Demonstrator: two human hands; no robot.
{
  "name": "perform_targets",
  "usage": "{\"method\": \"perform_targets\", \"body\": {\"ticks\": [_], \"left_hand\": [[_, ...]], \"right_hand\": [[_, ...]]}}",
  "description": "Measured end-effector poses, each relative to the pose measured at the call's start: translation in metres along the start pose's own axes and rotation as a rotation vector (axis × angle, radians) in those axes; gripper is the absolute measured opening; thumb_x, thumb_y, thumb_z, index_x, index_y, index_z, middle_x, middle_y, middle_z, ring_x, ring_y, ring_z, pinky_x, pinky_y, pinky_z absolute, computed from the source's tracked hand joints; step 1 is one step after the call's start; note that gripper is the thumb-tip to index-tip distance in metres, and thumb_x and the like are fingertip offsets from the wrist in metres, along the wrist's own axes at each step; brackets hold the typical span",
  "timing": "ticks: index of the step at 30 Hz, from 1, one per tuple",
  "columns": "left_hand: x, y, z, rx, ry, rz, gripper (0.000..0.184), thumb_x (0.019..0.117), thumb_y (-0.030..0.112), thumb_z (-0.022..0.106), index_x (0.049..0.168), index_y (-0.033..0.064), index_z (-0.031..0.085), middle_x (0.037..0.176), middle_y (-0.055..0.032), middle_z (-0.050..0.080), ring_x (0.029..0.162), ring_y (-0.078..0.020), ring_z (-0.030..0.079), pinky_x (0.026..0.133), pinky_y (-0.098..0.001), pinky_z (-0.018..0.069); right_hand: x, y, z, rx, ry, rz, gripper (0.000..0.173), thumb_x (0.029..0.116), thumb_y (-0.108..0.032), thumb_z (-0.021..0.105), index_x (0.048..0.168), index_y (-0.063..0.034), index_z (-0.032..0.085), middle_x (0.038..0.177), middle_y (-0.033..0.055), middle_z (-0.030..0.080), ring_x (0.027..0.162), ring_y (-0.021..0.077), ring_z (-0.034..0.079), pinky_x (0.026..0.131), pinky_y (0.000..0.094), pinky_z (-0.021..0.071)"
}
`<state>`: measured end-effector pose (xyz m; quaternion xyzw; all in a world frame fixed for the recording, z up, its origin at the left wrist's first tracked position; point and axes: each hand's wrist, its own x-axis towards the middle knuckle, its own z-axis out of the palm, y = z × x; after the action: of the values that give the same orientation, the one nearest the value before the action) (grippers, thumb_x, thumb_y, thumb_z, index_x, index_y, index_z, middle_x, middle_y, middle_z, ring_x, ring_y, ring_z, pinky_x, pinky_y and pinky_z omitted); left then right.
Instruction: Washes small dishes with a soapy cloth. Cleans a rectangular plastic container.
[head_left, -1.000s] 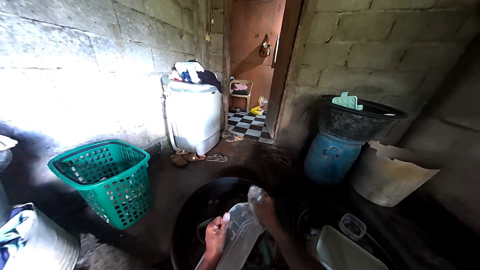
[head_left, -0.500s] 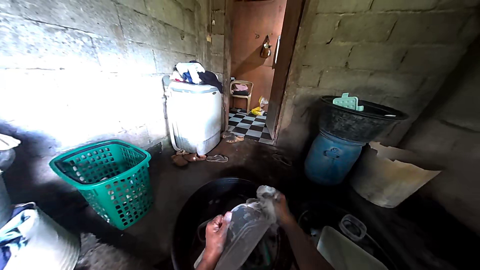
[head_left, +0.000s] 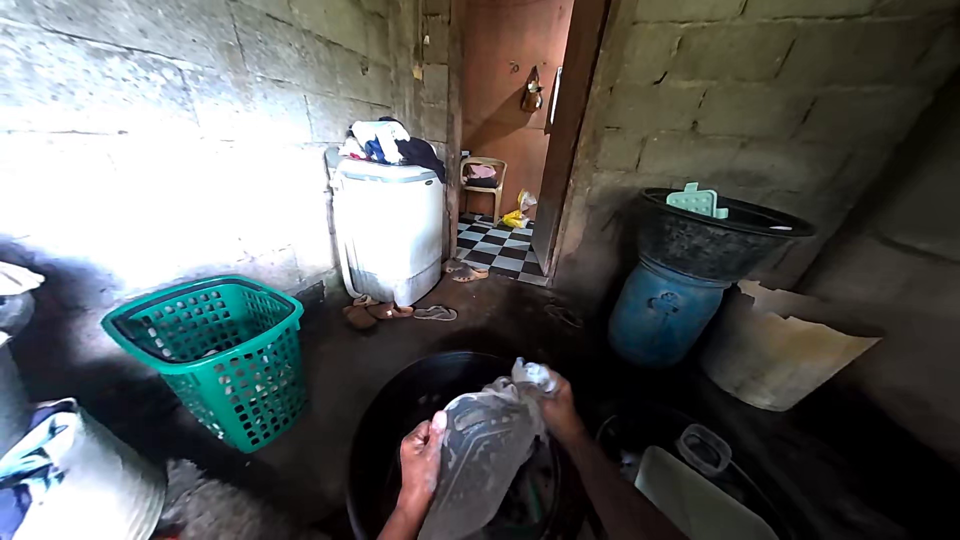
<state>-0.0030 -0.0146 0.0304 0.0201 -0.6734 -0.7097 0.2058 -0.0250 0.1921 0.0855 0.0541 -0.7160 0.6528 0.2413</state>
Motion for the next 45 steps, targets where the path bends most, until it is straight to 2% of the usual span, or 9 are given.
{"method": "perform_targets", "body": {"ticks": [3,7,12,20,27,30,37,42,45], "left_hand": [[0.003,0.004,0.0,0.017,0.034,0.037,0.035,0.0998,0.01,0.055,0.065,0.0032,0.055,0.057,0.0086,0.048,0.054,0.0058,0.047,0.057,-0.0145,0.0423],[-0.008,0.006,0.01,0.125,-0.077,0.043,0.037,0.0986,0.018,0.055,0.067,-0.0002,0.057,0.059,0.0016,0.049,0.057,-0.0057,0.05,0.06,-0.0294,0.0452],[-0.006,0.002,0.005,0.257,-0.135,0.031,0.041,0.101,0.024,0.051,0.075,-0.0059,0.062,0.065,-0.0078,0.055,0.065,-0.0189,0.056,0.068,-0.045,0.0474],[-0.009,0.002,0.005,0.112,-0.102,0.078,0.037,0.0983,0.02,0.052,0.068,-0.001,0.058,0.061,0.0025,0.05,0.059,-0.0027,0.05,0.062,-0.0253,0.045],[-0.006,0.0,0.012,0.055,-0.089,-0.019,0.038,0.1012,0.017,0.052,0.066,0.0038,0.058,0.06,0.0052,0.051,0.057,-0.0011,0.052,0.06,-0.0229,0.047],[-0.007,0.011,0.008,-0.131,-0.057,-0.008,0.038,0.1015,0.014,0.048,0.065,0.0085,0.057,0.06,0.0094,0.055,0.058,0.0035,0.055,0.061,-0.0171,0.0494],[-0.009,0.02,0.005,-0.301,-0.036,-0.167,0.051,0.1106,0.021,0.027,0.076,0.0075,0.062,0.063,0.0052,0.065,0.061,-0.0015,0.065,0.062,-0.0217,0.058],[-0.001,0.019,-0.004,-0.28,0.015,-0.119,0.04,0.1078,0.02,0.028,0.107,-0.0032,0.06,0.083,0.0037,0.067,0.079,0.0019,0.066,0.076,-0.0202,0.0583],[0.007,0.014,-0.015,-0.005,-0.251,0.014,0.02,0.0906,0.012,0.059,0.102,-0.0037,0.062,0.09,-0.0023,0.064,0.085,-0.0055,0.063,0.082,-0.0259,0.0546]], "right_hand": [[0.014,0.011,-0.018,-0.003,0.011,0.003,0.024,0.0825,0.01,0.065,0.106,0.0105,0.065,0.093,0.0056,0.071,0.083,0.0012,0.067,0.08,0.0203,0.0574],[0.004,-0.021,0.004,-0.494,-0.349,0.103,0.042,0.0934,-0.006,0.069,0.13,0.0126,0.061,0.129,0.0296,0.064,0.123,0.0349,0.062,0.111,0.0447,0.0453],[-0.013,-0.064,0.027,-0.578,-0.531,0.006,0.049,0.0921,-0.008,0.068,0.135,0.0132,0.057,0.13,0.0314,0.062,0.126,0.0391,0.06,0.112,0.0486,0.0431],[0.014,-0.01,0.004,-0.627,-0.358,0.182,0.052,0.0973,-0.01,0.066,0.141,0.0132,0.051,0.139,0.0332,0.057,0.134,0.041,0.054,0.117,0.0484,0.0384],[-0.018,-0.037,0.032,-0.463,-0.328,-0.109,0.049,0.0831,-0.009,0.076,0.123,0.0157,0.063,0.12,0.0322,0.066,0.115,0.0385,0.065,0.104,0.0482,0.0501],[0.007,-0.016,0.01,-0.403,-0.178,0.098,0.051,0.0885,-0.005,0.074,0.132,0.0147,0.057,0.131,0.0312,0.061,0.124,0.0358,0.061,0.11,0.0456,0.0468],[0.016,0.032,-0.037,0.43,-0.096,0.432,0.019,0.1043,-0.01,0.042,0.109,-0.0064,0.061,0.085,0.0001,0.07,0.075,0.0054,0.068,0.068,0.0249,0.0591],[0.017,0.003,-0.019,0.368,-0.077,0.261,0.019,0.101,-0.004,0.047,0.113,-0.0001,0.061,0.09,0.0006,0.07,0.081,0.0033,0.067,0.077,0.0223,0.0586],[0.016,-0.019,-0.014,0.141,-0.164,0.183,0.022,0.0951,0.007,0.057,0.117,0.0089,0.06,0.099,0.006,0.069,0.09,0.0025,0.066,0.086,0.0202,0.0563]]}}
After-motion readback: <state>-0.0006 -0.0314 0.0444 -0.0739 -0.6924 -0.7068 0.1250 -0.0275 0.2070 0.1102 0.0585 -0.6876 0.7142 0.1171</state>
